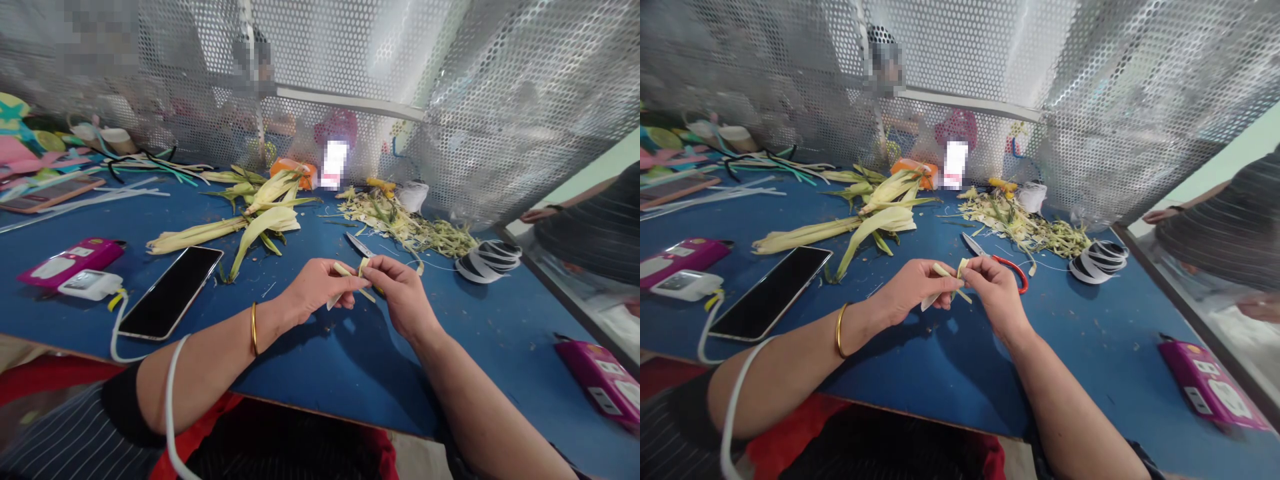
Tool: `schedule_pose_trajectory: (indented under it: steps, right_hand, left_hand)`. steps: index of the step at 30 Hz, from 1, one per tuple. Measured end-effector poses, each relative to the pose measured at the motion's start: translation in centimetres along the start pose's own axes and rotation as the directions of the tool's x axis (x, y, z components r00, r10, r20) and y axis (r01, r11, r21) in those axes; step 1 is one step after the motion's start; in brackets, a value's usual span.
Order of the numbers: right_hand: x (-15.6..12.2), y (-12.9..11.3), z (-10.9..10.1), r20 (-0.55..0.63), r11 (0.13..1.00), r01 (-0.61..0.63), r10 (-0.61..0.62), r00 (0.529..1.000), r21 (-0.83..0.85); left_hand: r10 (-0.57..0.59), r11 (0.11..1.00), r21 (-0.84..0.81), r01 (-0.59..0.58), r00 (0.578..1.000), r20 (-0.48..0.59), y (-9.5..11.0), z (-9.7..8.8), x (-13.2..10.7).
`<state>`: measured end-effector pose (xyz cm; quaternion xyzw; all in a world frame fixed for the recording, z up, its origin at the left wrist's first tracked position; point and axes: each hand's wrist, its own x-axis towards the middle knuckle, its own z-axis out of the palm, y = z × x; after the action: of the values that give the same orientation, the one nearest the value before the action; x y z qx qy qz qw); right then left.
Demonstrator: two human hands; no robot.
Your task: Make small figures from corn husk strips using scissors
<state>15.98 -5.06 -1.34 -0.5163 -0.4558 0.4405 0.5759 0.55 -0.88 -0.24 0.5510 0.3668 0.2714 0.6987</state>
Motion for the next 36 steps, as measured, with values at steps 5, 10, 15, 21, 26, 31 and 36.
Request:
schedule_pose_trajectory:
  steps: [5,10,15,21,26,31,36]
  right_hand:
    - [0.0,0.1,0.1,0.007,0.997,0.043,-0.043,0.999,-0.070]
    - [0.0,0.2,0.2,-0.025,0.996,0.048,-0.051,0.998,-0.077]
    - [-0.1,0.3,0.3,-0.035,0.997,0.047,-0.049,0.998,-0.066]
    - [-0.2,0.4,0.3,0.002,0.992,0.059,-0.059,0.998,-0.111]
    - [0.0,0.6,0.1,-0.037,0.982,0.066,-0.074,0.997,-0.178]
    - [-0.1,0.7,0.1,-0.051,0.979,0.087,-0.098,0.994,-0.186]
    - [-0.3,1.1,0.5,-0.106,0.981,0.048,-0.069,0.992,-0.190]
  left_hand:
    - [0.046,0.995,0.098,-0.037,0.995,-0.094,-0.1,0.1,0.0]
    - [0.062,0.996,0.073,-0.053,0.991,-0.120,-0.3,0.1,0.2]
    - [0.039,0.999,0.032,-0.034,0.988,-0.151,-0.4,0.0,0.3]
    - [0.136,0.979,0.172,-0.109,0.979,-0.153,-0.5,-0.1,0.3]
    - [0.097,0.981,0.176,-0.081,0.992,-0.082,-0.4,0.0,0.1]
    - [0.017,0.996,0.087,-0.013,0.999,-0.043,-0.2,0.2,0.1]
    - [0.142,0.961,0.251,-0.117,0.986,-0.085,-0.8,-0.1,0.3]
